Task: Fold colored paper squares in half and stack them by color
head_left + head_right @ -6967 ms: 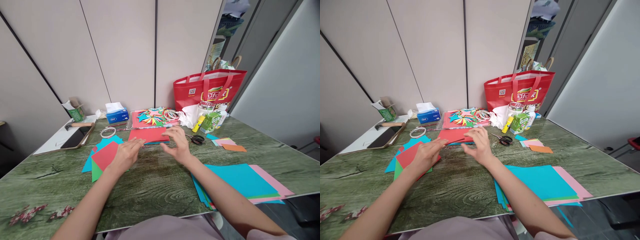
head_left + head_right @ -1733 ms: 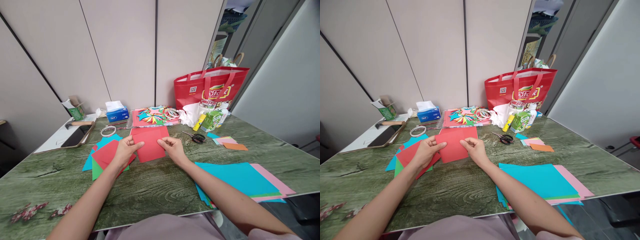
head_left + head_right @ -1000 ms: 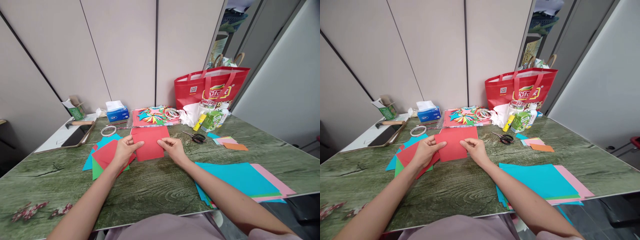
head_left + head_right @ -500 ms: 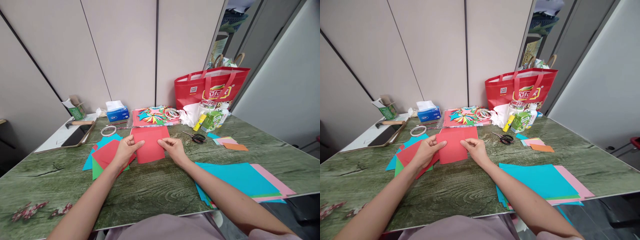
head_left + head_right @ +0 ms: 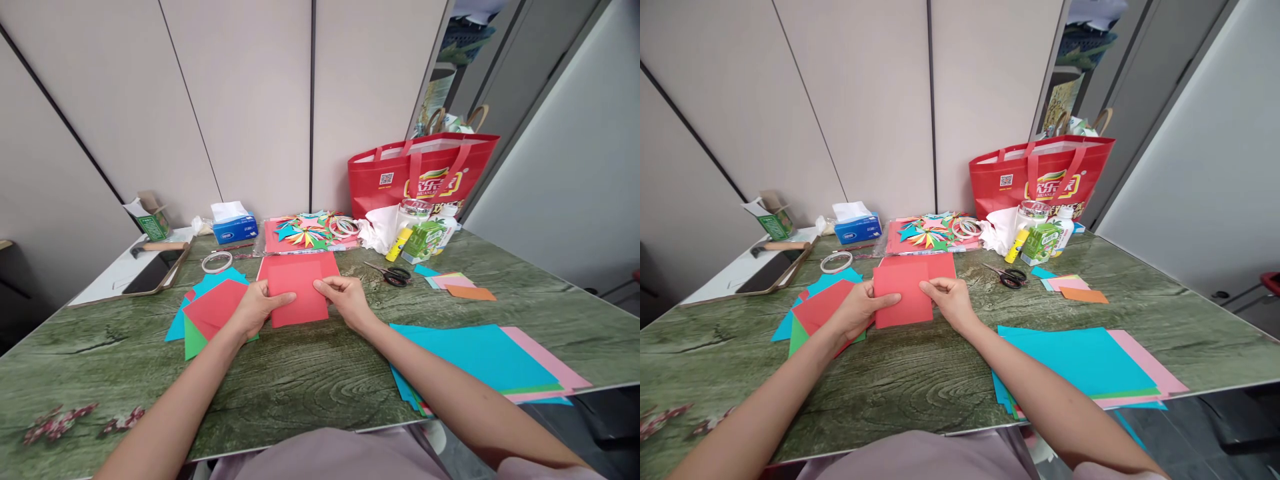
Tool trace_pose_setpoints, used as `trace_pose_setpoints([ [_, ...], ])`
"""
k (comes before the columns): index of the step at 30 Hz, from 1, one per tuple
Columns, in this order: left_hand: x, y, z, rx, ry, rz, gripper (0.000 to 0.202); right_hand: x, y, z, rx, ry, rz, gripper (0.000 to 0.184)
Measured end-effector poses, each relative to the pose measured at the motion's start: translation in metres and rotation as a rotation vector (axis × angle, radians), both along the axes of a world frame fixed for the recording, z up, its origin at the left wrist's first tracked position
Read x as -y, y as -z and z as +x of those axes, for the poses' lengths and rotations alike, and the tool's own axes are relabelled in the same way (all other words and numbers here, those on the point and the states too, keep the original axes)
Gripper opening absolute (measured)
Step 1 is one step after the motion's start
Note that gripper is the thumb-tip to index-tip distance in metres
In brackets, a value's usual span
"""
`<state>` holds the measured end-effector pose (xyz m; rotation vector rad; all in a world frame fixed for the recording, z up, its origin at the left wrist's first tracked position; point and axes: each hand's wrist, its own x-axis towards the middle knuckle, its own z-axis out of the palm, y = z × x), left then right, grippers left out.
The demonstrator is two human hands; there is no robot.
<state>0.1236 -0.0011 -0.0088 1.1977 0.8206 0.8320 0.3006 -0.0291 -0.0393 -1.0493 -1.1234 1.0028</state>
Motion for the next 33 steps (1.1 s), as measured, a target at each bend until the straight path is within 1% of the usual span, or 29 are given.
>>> trace_pose_setpoints([
  [6, 0.0008, -0.0014, 0.0008, 0.011, -0.006, -0.046, 0.047, -0.0008, 0.0008, -0.0001, -0.092, -0.045, -0.065, 0.026],
  [18, -0.0010, 0.0004, 0.0007, 0.015, 0.020, -0.070, 0.045, -0.0003, 0.0000, 0.0001, -0.139, -0.055, -0.102, 0.023],
  [27, -0.0019, 0.0023, -0.0006, 0.017, 0.043, -0.056, 0.044, -0.0008, 0.0007, 0.0000, -0.128, -0.058, -0.091, 0.025],
  [33, -0.0025, 0.0046, -0.0006, -0.004, -0.014, -0.001, 0.042, 0.0002, -0.0021, -0.0004, -0.101, -0.044, -0.080, 0.025],
])
